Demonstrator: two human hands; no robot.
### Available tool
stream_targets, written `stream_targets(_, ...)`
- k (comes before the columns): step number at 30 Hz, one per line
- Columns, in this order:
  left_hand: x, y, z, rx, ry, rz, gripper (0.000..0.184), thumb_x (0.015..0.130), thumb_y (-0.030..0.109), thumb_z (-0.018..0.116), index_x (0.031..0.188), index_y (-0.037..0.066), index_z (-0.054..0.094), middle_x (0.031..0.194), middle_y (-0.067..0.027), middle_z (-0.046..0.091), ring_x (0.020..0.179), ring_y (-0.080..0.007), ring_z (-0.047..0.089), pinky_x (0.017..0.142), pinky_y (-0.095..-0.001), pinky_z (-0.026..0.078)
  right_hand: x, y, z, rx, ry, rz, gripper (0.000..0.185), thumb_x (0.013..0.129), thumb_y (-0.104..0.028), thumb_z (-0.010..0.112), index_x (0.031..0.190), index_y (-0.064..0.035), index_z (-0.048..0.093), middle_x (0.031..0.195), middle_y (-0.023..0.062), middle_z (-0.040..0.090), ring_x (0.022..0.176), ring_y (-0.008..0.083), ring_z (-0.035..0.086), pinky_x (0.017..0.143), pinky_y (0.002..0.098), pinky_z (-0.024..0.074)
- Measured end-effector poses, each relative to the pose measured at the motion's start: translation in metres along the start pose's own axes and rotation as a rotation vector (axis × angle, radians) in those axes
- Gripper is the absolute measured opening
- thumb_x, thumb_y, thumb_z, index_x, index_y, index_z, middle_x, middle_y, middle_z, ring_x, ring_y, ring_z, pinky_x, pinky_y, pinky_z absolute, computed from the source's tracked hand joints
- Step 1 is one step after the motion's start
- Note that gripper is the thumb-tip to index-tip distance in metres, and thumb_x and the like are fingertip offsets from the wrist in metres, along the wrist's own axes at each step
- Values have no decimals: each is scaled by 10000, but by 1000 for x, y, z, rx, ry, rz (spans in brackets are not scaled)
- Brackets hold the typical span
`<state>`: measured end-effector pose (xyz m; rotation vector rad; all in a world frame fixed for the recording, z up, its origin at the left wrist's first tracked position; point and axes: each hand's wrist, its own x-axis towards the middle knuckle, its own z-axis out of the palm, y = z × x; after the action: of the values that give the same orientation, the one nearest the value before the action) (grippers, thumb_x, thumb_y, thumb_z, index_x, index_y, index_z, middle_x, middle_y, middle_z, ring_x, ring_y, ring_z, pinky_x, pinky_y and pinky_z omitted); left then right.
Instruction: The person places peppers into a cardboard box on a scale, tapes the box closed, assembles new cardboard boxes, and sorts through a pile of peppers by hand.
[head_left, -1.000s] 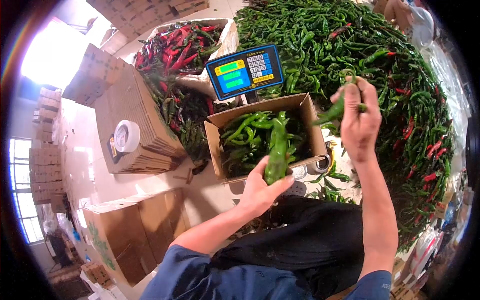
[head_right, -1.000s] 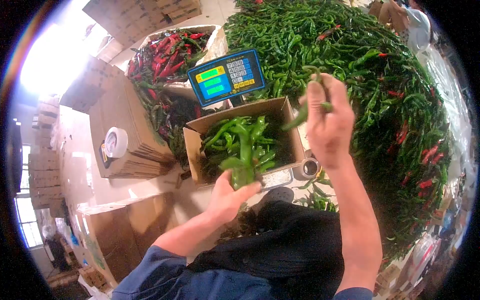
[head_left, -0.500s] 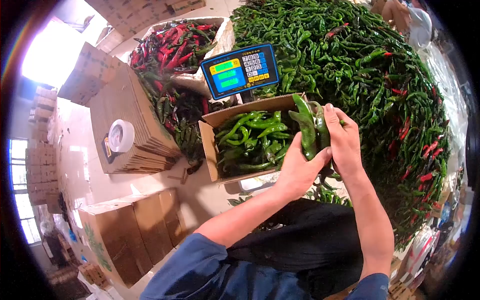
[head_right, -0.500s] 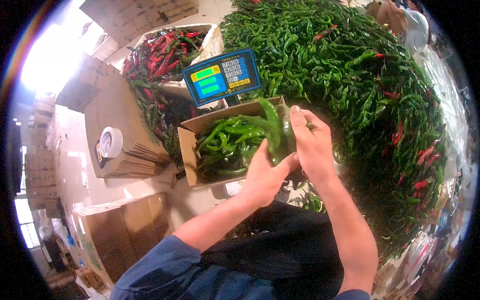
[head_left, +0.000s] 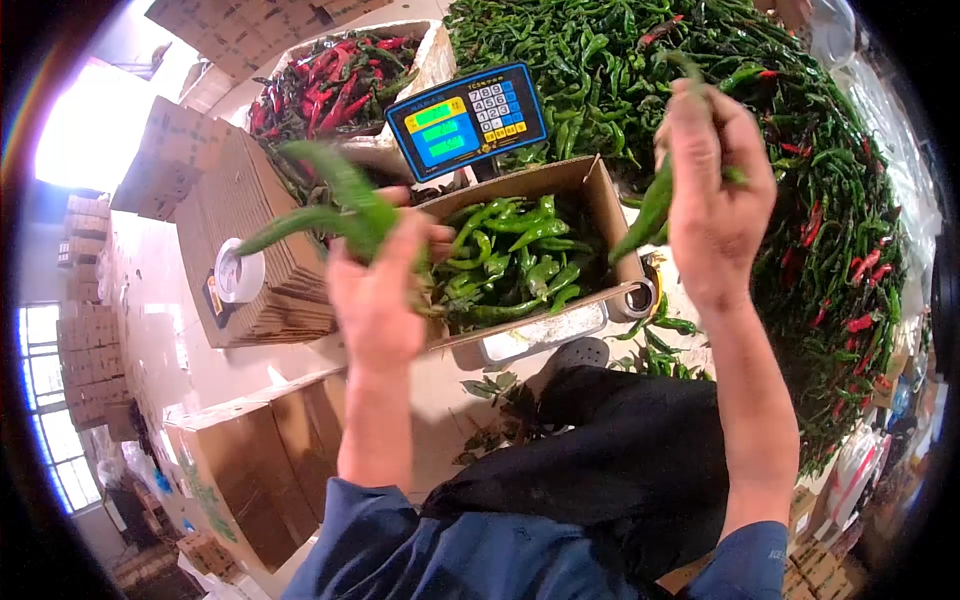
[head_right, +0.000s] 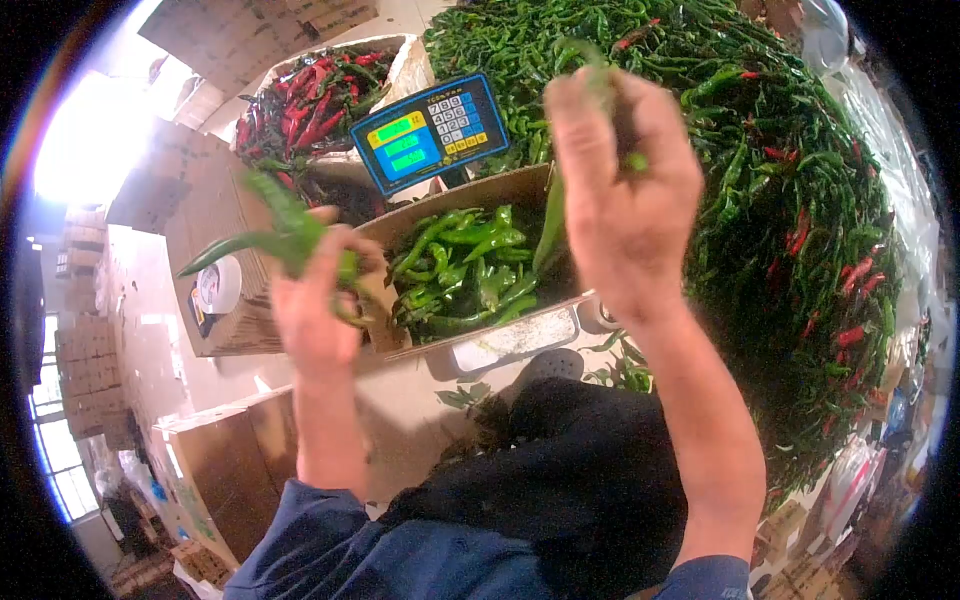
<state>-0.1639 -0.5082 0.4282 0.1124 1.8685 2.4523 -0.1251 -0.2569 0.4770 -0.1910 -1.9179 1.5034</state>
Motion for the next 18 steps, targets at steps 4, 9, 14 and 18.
stream_targets(4, 2, 14, -28, -4, 146, 84, 359, 936, 68, 655, 1268, -20, 551, 948, -116, 675, 802, -203, 663, 680, -302, 540, -5, 10, 11, -59, 32, -166, 393, 965, -383, 691, 1060, -6, 635, 878, 21, 601, 709, 79, 543, 594, 226, 457)
stream_targets(9, -11, 0, -26, -24, 39, -2, 352, 932, 23, 641, 1267, -27, 545, 981, -122, 664, 847, -201, 654, 678, -306, 538, -22, 35, 29, -303, -203, -142, 325, 981, -343, 661, 1022, -23, 624, 817, 108, 641, 680, 236, 624, 588, 340, 502)
stream_targets(14, -11, -5, -14, -18, -59, -66, 346, 931, 12, 641, 1262, -37, 552, 976, -118, 662, 841, -200, 657, 678, -302, 539, -33, 102, 13, -1048, -625, 171, 310, 1000, -336, 603, 953, -33, 652, 922, 181, 671, 870, 398, 639, 781, 456, 508)
stream_targets(18, -3, -13, 1, 87, -164, -196, 390, 921, 69, 686, 1270, -44, 553, 967, -103, 659, 827, -188, 666, 682, -295, 543, 6, 85, -17, -548, -236, 173, 511, 1008, -463, 571, 896, 25, 671, 850, 177, 675, 779, 274, 651, 737, 374, 526)
